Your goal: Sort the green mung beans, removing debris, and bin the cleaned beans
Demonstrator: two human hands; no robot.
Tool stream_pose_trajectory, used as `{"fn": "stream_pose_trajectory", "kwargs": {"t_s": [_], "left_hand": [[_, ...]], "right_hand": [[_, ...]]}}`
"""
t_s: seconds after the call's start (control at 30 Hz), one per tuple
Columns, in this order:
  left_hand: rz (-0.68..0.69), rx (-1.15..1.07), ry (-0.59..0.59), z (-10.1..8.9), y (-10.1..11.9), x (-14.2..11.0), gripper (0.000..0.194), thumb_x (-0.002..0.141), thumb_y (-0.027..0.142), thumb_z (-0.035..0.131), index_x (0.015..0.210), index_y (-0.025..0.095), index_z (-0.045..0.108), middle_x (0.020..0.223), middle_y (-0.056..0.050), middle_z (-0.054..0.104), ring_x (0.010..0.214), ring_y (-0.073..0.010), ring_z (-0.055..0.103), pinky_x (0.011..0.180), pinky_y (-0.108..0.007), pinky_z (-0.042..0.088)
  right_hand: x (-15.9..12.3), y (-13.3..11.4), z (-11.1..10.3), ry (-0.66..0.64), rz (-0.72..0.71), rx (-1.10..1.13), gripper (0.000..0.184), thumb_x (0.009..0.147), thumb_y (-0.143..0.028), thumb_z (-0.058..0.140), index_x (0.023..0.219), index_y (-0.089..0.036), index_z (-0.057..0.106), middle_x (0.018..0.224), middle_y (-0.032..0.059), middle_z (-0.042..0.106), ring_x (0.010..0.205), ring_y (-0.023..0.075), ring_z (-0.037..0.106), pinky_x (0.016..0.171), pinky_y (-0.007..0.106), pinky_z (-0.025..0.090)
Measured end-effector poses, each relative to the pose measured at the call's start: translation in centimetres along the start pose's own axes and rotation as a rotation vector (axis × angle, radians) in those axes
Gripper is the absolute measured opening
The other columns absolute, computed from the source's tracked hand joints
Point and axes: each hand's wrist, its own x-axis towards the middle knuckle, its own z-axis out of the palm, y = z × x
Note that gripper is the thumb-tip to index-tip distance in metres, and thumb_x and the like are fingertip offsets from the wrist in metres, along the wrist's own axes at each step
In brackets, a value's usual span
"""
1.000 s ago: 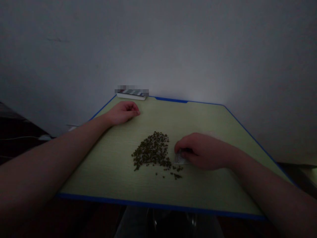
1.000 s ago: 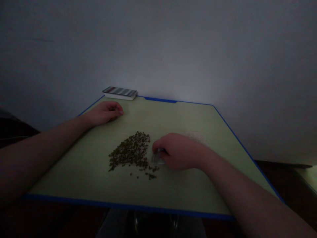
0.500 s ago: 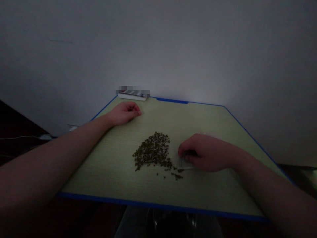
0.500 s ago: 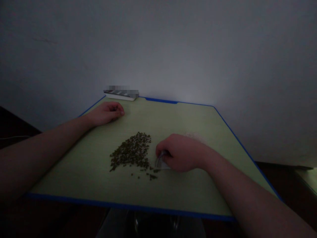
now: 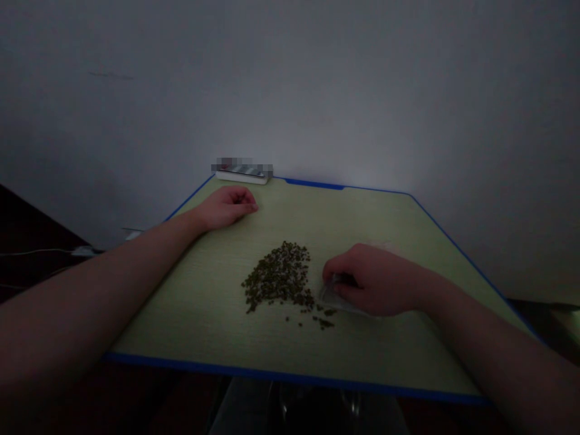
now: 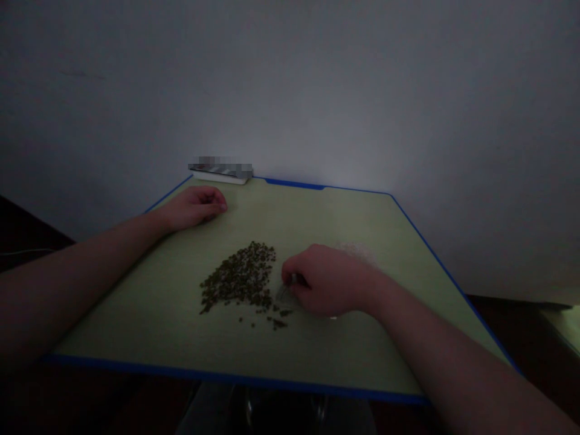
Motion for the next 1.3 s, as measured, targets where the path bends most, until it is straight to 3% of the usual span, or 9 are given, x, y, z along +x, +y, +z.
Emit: {"fn": "stream_pose_trajectory", "kwargs": {"t_s": [0.27, 0.8, 1.3], "left_hand": [[0.008, 0.021, 0.018, -0.02, -0.25, 0.10, 0.017, 0.071, 0.032, 0.066, 0.073, 0.017, 0.059, 0.052, 0.006, 0.047, 0.047, -0.0080, 0.040, 0.046, -0.021, 0.031], [-0.011, 0.022, 0.004, -0.01, 0.19, -0.04, 0.016, 0.073, 0.032, 0.065, 0.074, 0.017, 0.058, 0.053, 0.006, 0.046, 0.048, -0.0083, 0.040, 0.047, -0.022, 0.030], [-0.023, 0.033, 0.009, 0.00, 0.18, -0.07, 0.017, 0.072, 0.032, 0.066, 0.073, 0.017, 0.058, 0.052, 0.006, 0.046, 0.047, -0.0083, 0.039, 0.046, -0.022, 0.030]], "right_hand": [[-0.06, 0.07, 0.03, 0.023, 0.063, -0.029, 0.018, 0.080, -0.017, 0.056, 0.087, -0.020, 0.072, 0.066, 0.0015, 0.066, 0.055, 0.0124, 0.051, 0.054, 0.026, 0.030], [-0.36, 0.10, 0.00, -0.046, 0.019, -0.027, 0.017, 0.075, -0.015, 0.057, 0.082, -0.020, 0.072, 0.068, 0.0005, 0.067, 0.056, 0.0123, 0.052, 0.052, 0.025, 0.031], [-0.28, -0.33, 0.10, -0.006, 0.063, -0.013, 0.018, 0.077, -0.016, 0.055, 0.084, -0.020, 0.072, 0.067, 0.0013, 0.067, 0.056, 0.0123, 0.052, 0.052, 0.025, 0.030]]}}
